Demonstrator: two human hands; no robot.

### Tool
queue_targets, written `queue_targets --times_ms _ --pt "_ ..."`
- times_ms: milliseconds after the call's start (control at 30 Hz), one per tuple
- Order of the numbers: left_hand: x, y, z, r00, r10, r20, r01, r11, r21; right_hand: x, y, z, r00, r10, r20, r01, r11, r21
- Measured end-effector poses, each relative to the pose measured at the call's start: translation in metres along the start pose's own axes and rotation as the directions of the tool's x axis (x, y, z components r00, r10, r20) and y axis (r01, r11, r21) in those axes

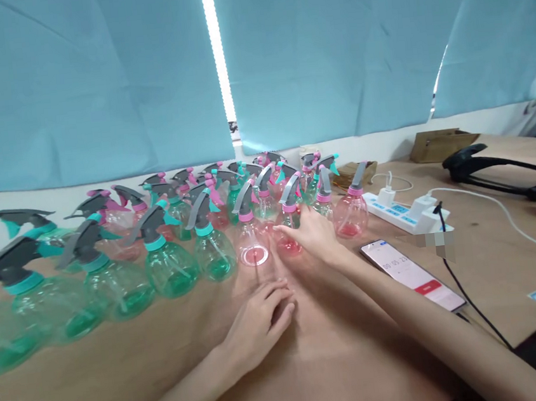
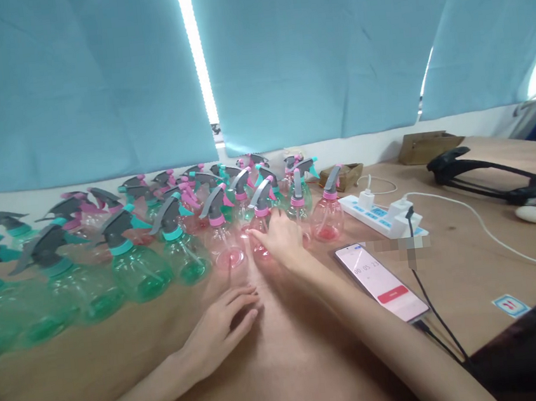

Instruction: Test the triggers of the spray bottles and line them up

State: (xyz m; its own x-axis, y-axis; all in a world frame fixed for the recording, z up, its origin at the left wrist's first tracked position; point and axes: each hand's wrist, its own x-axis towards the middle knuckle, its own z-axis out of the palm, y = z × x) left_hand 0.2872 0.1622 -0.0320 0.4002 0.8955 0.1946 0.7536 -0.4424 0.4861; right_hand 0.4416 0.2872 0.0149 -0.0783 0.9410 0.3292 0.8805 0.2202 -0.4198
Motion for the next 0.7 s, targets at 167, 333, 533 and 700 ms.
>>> queue_targets --times_ms 167,333,533,700 --pt "-0.002 0.003 -0.008 0.973 -0.074 -0.220 0.044 0.989 -0.138 -0.015 0.009 -0.006 0.998 -0.067 0.008 0.067 0.998 0.003" --pt "0.005 0.011 -0.021 0.925 -0.235 -0.299 0.105 0.914 -0.393 -0.042 0.016 -0.005 0.964 -0.267 0.004 0.267 0.962 0.062" --pt "0.019 0.022 -0.046 0.934 -0.220 -0.281 0.030 0.833 -0.552 -0.082 -0.002 -0.010 0.881 -0.474 -0.008 0.465 0.861 0.205" --pt "0.012 0.034 -0.063 0.939 -0.171 -0.298 -0.020 0.840 -0.543 -0.107 -0.025 -0.013 0.819 -0.569 0.066 0.536 0.802 0.265"
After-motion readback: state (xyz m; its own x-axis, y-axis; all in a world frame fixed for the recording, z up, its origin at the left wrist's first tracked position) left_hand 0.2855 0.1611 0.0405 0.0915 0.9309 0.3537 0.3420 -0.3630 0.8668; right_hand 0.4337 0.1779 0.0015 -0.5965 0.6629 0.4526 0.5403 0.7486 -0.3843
